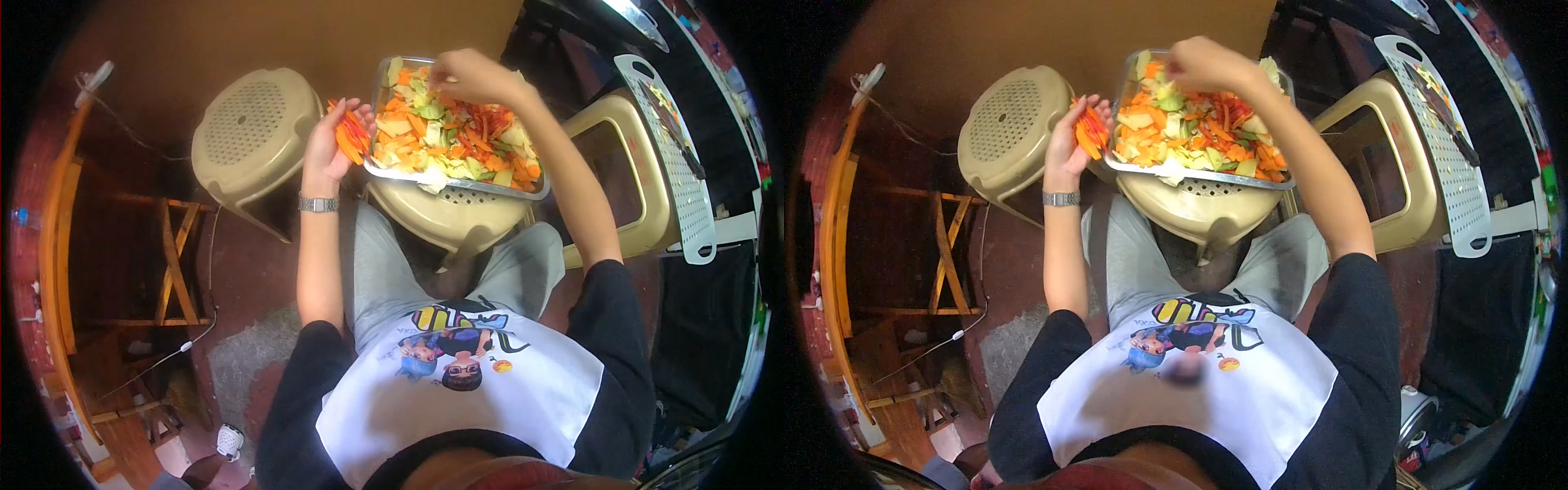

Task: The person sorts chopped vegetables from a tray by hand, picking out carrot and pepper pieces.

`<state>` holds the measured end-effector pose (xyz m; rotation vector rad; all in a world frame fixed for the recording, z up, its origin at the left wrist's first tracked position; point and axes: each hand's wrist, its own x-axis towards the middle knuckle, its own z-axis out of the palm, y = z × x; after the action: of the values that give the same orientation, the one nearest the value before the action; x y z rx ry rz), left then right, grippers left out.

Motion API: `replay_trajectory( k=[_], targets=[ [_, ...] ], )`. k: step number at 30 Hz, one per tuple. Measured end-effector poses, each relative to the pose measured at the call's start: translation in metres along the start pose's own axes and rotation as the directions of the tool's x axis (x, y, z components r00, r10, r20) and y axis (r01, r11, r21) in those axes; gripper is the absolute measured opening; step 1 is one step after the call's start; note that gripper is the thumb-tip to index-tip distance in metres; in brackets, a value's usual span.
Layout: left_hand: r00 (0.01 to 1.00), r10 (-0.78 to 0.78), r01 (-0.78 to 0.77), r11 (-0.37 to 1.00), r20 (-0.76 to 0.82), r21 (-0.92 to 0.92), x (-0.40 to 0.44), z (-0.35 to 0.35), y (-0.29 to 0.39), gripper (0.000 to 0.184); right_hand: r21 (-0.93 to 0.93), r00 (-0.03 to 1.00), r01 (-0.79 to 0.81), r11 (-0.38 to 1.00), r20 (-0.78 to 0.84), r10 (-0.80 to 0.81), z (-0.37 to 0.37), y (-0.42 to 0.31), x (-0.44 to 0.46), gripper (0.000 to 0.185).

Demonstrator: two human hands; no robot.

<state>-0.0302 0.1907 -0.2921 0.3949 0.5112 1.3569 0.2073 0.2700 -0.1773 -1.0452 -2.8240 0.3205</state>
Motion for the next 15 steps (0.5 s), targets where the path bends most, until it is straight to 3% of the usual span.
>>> replay_trajectory(
  k=[1,2,5,8,14,15],
  targets=[
    [1.000,-0.001,0.001,1.000,0.010,0.007,0.002,-0.004,-0.003,0.024,-0.003,0.995,-0.042,0.999,0.092,0.043,0.011,-0.010,0.018,0.023],
    [0.999,-0.010,0.011,1.000,0.037,-0.025,0.003,-0.006,-0.004,0.024,0.008,0.995,0.085,0.996,0.059,-0.085,0.026,-0.013,0.030,0.027],
    [1.000,0.014,-0.013,0.999,0.024,-0.030,0.004,-0.006,-0.007,0.023,0.160,0.957,0.027,0.987,0.283,-0.072,0.060,-0.016,0.055,0.030],
    [0.999,0.046,-0.046,0.999,-0.023,0.016,0.000,-0.004,-0.010,0.023,0.155,0.941,0.006,0.988,0.334,-0.058,0.062,-0.012,0.052,0.031],
    [0.998,0.055,-0.056,0.997,-0.017,-0.053,0.002,-0.006,-0.011,0.023,0.364,0.936,0.170,0.916,0.231,-0.265,0.038,-0.007,0.013,0.021],
    [0.999,0.045,-0.046,0.998,-0.012,-0.051,0.004,-0.006,-0.011,0.023,0.323,0.960,0.149,0.935,0.181,-0.216,0.038,-0.003,0.018,0.020]
  ],
)
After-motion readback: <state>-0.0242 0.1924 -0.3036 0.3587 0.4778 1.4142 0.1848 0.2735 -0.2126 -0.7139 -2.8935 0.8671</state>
